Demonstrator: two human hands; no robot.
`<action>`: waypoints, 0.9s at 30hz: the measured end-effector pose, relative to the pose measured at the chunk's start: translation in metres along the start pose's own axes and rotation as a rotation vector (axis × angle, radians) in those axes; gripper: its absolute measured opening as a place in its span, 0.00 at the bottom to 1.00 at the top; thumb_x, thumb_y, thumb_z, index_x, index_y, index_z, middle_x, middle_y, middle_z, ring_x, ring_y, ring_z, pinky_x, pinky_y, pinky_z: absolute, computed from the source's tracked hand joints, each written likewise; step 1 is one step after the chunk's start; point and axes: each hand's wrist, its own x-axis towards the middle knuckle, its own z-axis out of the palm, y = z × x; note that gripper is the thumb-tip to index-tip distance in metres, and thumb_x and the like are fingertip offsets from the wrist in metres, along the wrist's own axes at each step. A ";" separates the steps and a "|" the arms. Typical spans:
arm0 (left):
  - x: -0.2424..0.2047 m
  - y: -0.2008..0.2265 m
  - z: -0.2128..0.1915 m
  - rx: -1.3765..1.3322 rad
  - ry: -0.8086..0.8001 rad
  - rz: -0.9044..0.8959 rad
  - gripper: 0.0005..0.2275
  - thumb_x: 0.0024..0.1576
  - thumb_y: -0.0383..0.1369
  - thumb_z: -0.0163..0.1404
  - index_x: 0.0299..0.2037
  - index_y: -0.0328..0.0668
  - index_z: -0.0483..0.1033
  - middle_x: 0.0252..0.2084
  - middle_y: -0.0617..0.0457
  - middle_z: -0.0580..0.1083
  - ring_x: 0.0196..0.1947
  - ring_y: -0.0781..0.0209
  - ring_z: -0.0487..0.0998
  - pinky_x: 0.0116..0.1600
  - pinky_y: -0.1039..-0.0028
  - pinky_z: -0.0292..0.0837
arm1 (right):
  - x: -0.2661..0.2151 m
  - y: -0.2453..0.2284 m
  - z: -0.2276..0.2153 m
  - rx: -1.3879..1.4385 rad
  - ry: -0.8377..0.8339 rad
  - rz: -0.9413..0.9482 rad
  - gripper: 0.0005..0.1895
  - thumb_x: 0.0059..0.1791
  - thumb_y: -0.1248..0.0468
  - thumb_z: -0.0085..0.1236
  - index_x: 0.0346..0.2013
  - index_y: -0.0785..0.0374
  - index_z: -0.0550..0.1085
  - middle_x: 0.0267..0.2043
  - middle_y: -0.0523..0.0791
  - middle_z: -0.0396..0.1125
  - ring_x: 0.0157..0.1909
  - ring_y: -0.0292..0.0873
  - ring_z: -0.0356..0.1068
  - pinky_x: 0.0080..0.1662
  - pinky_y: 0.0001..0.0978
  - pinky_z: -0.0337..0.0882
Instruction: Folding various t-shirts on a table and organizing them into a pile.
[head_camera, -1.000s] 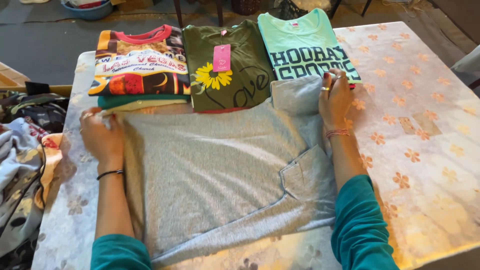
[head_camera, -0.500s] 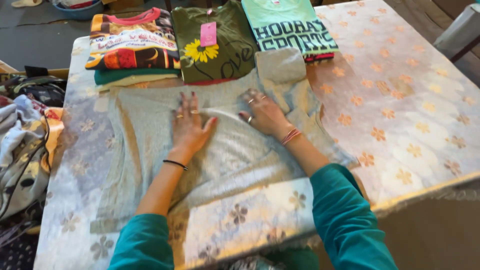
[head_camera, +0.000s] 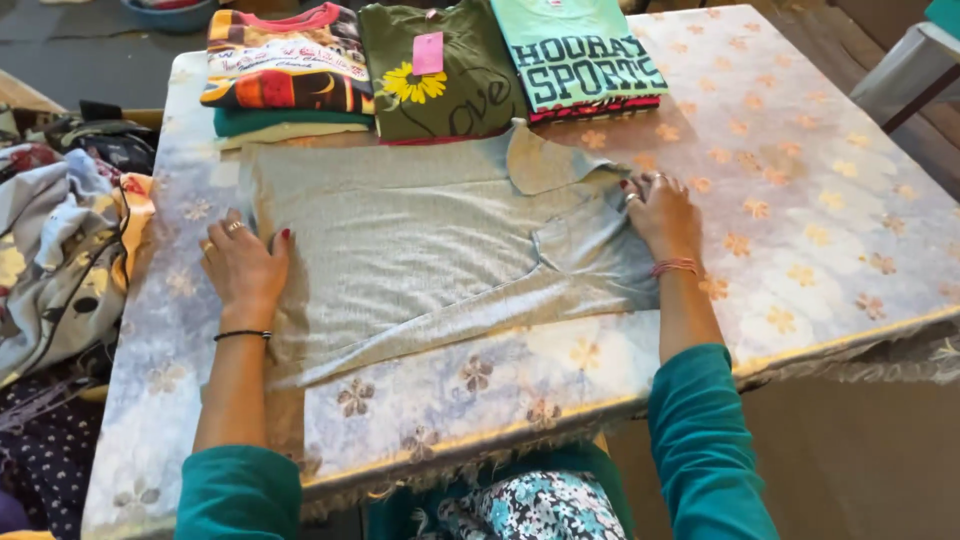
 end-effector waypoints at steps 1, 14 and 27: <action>0.003 0.005 -0.008 -0.012 -0.016 -0.049 0.35 0.59 0.49 0.59 0.69 0.31 0.65 0.68 0.32 0.64 0.68 0.30 0.64 0.69 0.46 0.60 | 0.003 0.001 -0.005 0.073 0.073 -0.022 0.24 0.52 0.47 0.55 0.52 0.61 0.77 0.55 0.51 0.73 0.58 0.56 0.70 0.55 0.51 0.70; 0.025 -0.050 -0.050 -0.257 -0.682 -0.385 0.28 0.53 0.55 0.59 0.39 0.28 0.80 0.32 0.37 0.78 0.31 0.42 0.79 0.33 0.53 0.72 | 0.015 0.033 -0.007 0.224 -0.557 0.221 0.25 0.42 0.47 0.72 0.24 0.69 0.77 0.20 0.44 0.65 0.22 0.36 0.61 0.28 0.34 0.61; 0.001 0.037 -0.051 0.022 -0.001 0.203 0.22 0.61 0.51 0.56 0.52 0.39 0.78 0.52 0.40 0.75 0.45 0.45 0.78 0.44 0.57 0.74 | -0.027 -0.082 -0.042 0.324 -0.247 -0.435 0.28 0.43 0.49 0.72 0.50 0.62 0.77 0.51 0.54 0.73 0.52 0.51 0.73 0.54 0.42 0.71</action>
